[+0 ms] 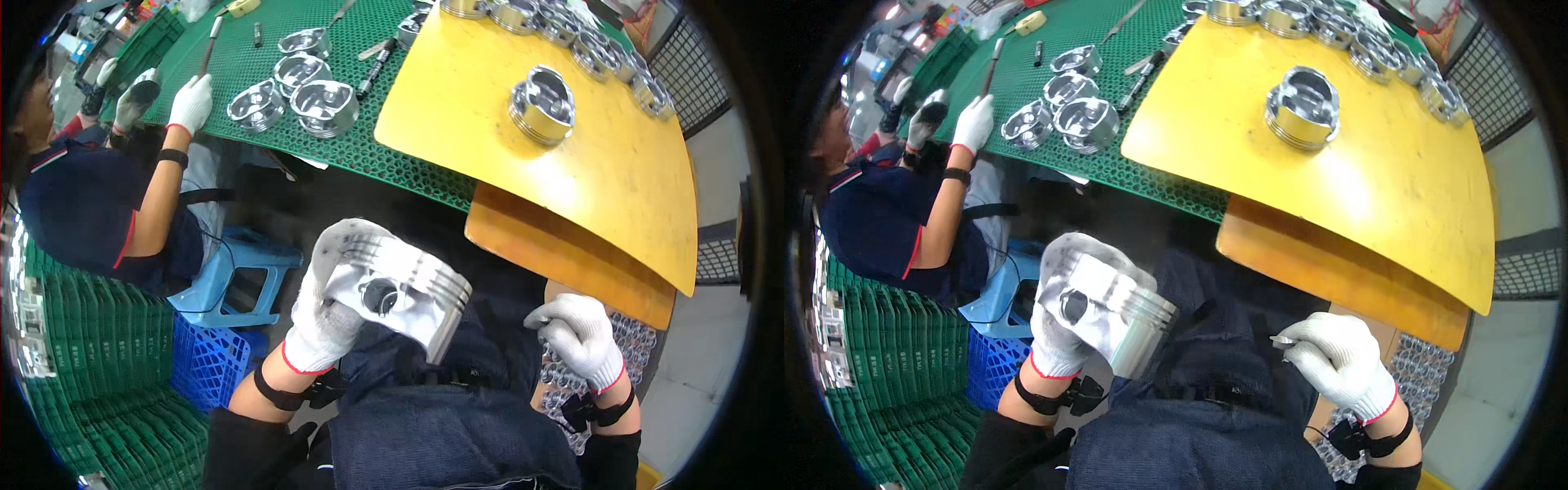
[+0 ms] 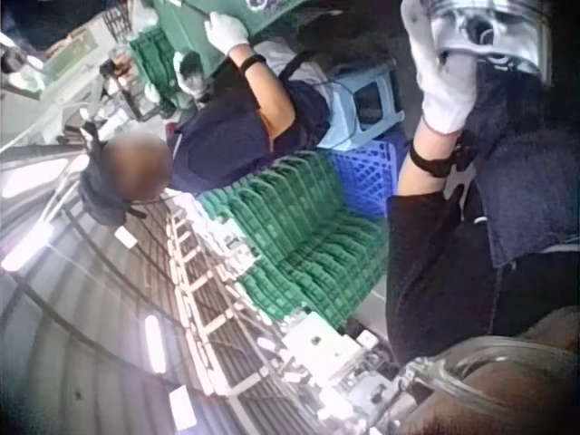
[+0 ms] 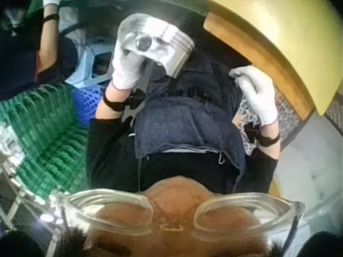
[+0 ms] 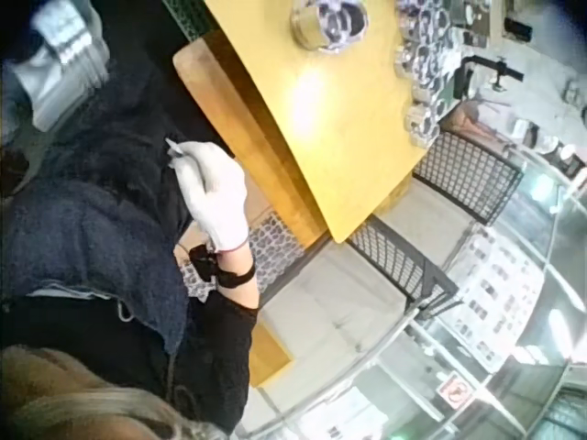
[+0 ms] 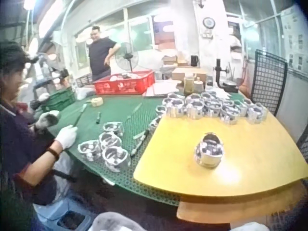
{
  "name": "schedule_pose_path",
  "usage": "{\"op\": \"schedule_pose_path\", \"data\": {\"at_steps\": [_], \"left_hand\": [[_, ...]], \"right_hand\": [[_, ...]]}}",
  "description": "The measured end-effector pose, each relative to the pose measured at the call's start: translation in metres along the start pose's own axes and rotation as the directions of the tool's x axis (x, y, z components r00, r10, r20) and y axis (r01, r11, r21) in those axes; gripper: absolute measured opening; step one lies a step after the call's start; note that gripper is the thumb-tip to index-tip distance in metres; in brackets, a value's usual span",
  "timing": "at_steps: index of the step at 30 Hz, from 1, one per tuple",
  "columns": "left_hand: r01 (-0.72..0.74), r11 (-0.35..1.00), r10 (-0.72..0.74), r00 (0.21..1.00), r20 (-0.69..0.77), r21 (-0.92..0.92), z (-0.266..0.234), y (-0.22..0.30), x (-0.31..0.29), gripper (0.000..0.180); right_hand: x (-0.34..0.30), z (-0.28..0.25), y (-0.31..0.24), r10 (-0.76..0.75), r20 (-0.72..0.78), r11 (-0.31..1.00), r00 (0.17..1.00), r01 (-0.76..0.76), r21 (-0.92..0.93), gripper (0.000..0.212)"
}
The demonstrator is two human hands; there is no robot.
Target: Manually installing or adjusting piston rings on a metal engine piston at an assembly station.
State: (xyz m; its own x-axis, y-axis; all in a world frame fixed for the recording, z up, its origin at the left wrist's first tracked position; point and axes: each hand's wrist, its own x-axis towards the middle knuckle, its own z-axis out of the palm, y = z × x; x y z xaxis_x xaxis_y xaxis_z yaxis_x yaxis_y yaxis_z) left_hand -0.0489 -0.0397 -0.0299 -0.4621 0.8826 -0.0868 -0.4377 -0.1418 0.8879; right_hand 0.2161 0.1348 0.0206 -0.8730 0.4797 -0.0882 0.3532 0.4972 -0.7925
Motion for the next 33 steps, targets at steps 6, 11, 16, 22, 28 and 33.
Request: {"op": "schedule_pose_path", "data": {"at_steps": [6,11,16,22,28,33], "left_hand": [[-0.338,0.939,0.344,0.931,0.125,-0.069,0.002,0.019,0.016,0.039],[-0.590,0.802,0.572,0.804,0.159,0.095,-0.016,0.021,0.020,0.048],[-0.503,0.862,0.504,0.863,0.002,-0.059,-0.032,0.023,0.017,0.050],[-0.354,0.867,0.288,0.931,-0.226,-0.352,-0.057,0.015,0.014,0.054],[-0.173,0.659,0.111,0.985,-0.132,-0.732,-0.092,0.022,0.009,0.053],[-0.480,0.828,0.405,0.869,-0.284,-0.291,-0.111,0.021,0.012,0.048]], "right_hand": [[0.023,0.002,-0.021,-0.081,-0.042,0.985,0.996,0.073,-0.155,0.013],[0.050,0.001,-0.047,-0.192,-0.089,0.933,0.977,0.153,-0.327,0.015],[0.083,-0.004,-0.081,-0.225,-0.137,0.875,0.965,0.139,-0.464,0.018],[0.146,-0.013,-0.120,-0.042,-0.142,0.976,0.989,0.010,-0.218,0.031],[0.246,-0.001,-0.140,0.212,0.006,0.977,0.977,-0.212,0.010,0.041],[0.325,0.026,-0.126,0.257,-0.001,0.874,0.967,-0.233,-0.426,0.039]]}}
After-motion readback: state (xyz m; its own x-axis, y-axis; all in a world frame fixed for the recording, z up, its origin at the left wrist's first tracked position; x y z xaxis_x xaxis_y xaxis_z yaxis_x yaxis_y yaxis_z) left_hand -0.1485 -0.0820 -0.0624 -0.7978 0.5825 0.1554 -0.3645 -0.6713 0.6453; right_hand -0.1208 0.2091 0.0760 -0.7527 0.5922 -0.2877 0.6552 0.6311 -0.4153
